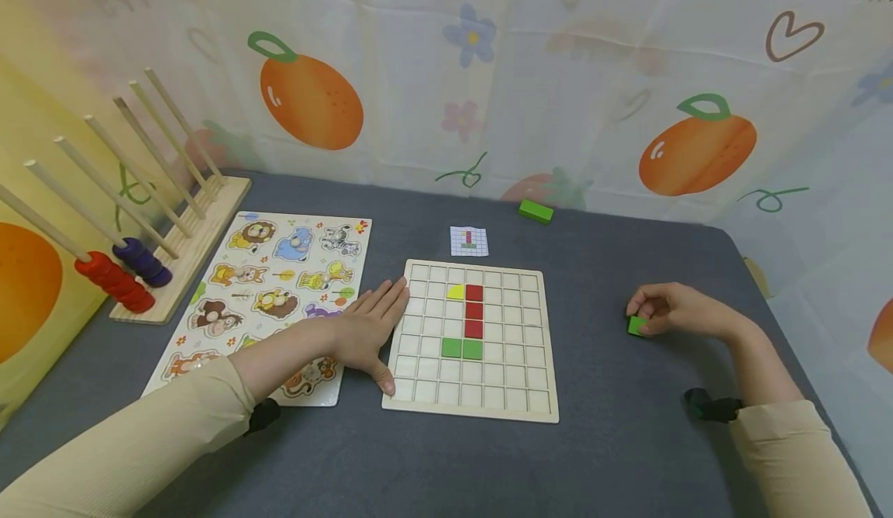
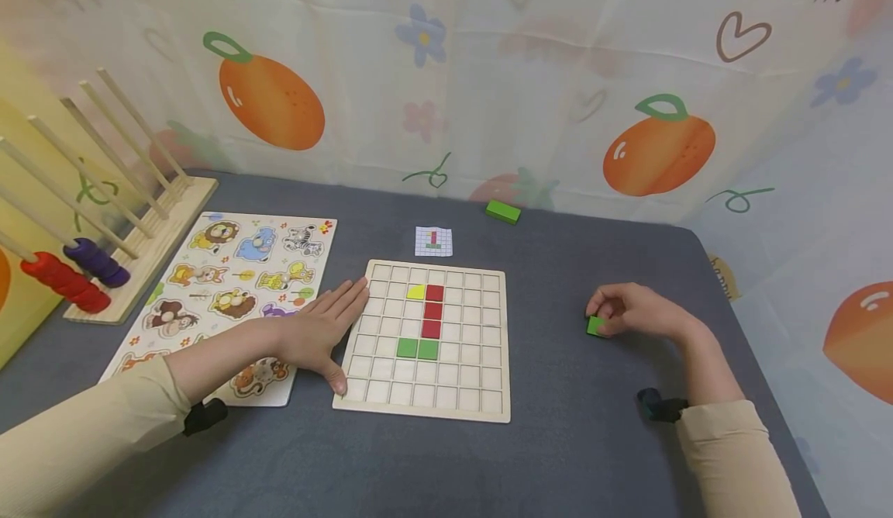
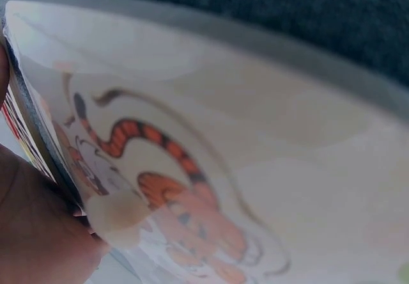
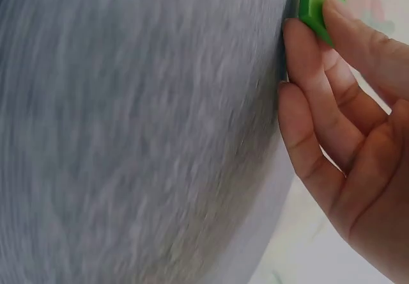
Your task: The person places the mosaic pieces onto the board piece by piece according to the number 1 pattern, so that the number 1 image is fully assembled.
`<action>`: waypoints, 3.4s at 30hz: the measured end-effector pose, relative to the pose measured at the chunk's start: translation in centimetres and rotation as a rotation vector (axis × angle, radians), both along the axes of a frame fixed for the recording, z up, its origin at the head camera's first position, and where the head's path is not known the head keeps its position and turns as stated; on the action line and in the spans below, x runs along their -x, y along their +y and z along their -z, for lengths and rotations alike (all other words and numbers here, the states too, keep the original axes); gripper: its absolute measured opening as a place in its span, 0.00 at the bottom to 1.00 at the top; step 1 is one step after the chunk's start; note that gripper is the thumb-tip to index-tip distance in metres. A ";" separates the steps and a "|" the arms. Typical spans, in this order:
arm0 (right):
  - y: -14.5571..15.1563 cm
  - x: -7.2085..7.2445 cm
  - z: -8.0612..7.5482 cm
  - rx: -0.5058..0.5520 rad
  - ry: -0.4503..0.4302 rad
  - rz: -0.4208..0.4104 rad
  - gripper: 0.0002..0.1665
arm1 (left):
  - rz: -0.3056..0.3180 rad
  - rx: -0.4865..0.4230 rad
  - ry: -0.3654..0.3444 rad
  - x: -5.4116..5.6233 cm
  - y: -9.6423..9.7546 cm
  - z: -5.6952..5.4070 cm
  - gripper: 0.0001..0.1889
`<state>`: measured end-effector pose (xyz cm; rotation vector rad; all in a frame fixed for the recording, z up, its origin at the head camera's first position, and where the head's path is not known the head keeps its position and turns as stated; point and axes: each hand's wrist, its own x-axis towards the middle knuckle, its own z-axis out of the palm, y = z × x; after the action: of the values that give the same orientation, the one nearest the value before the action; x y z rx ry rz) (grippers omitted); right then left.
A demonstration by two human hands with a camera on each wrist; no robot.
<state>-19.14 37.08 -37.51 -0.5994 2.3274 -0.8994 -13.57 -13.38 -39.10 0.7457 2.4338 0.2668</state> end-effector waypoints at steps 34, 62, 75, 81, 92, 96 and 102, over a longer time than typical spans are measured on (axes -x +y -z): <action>-14.1 -0.9 -0.7 0.030 0.093 -0.117 0.10 | -0.006 -0.001 0.002 0.0 0.0 -0.3 0.74; -19.5 -2.3 0.9 0.067 0.100 -0.206 0.09 | 0.001 -0.027 -0.007 0.0 0.0 -0.3 0.74; -19.9 -2.8 0.8 0.058 0.106 -0.217 0.08 | -0.012 -0.023 -0.015 0.0 -0.1 -0.2 0.74; -19.9 -2.8 0.9 0.036 0.109 -0.205 0.07 | -0.003 -0.023 -0.006 0.1 -0.1 -0.2 0.74; -20.1 -2.7 1.0 -0.005 0.146 -0.203 0.06 | -0.004 -0.019 -0.011 0.3 0.0 -0.2 0.74; -20.1 -2.7 1.0 -0.010 0.162 -0.208 0.06 | -0.005 -0.016 -0.017 0.4 0.0 -0.2 0.74; -19.6 -2.6 0.8 0.019 0.208 -0.180 0.06 | 0.006 -0.046 -0.017 0.6 -0.1 -0.3 0.75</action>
<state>-16.49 17.44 -38.35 -0.9336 2.4008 -0.8100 -14.17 -13.52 -38.78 0.7678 2.4165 0.3266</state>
